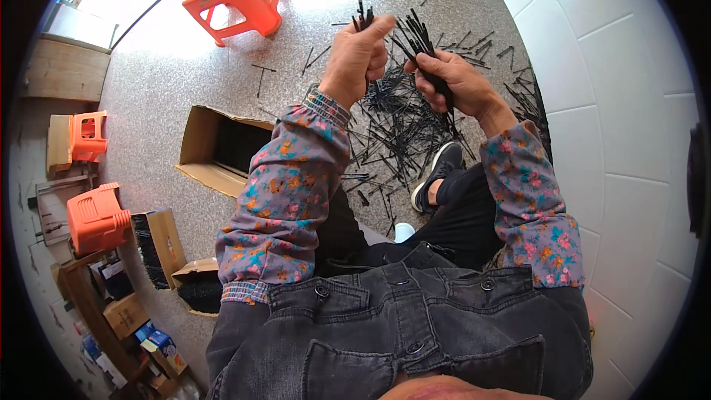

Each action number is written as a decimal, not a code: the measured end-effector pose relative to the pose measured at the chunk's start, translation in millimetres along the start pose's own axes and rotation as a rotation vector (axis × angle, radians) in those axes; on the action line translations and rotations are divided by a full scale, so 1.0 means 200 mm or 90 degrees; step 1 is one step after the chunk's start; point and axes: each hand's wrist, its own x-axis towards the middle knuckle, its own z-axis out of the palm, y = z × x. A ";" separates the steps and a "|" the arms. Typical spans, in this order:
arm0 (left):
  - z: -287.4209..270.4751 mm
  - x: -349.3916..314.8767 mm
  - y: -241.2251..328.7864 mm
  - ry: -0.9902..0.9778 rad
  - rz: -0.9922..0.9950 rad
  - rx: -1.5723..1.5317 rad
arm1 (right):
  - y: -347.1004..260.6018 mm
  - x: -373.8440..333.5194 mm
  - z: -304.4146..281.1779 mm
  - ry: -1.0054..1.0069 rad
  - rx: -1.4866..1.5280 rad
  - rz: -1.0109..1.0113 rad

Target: Sorting and gathering black plastic cable ties from the floor into cardboard boxes.

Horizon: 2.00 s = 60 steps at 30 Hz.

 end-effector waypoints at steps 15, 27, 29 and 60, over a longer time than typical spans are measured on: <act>0.03 0.01 -0.08 0.064 0.239 0.375 | 0.03 0.03 -0.01 0.078 -0.162 -0.080; 0.07 0.06 -0.16 0.141 0.234 0.288 | 0.08 0.06 -0.01 0.087 -0.277 -0.108; 0.05 0.04 -0.09 0.132 0.200 0.197 | 0.07 0.05 -0.02 0.083 -0.261 -0.111; 0.00 -0.02 0.01 -0.011 0.011 0.061 | -0.01 -0.01 0.04 0.014 -0.135 -0.049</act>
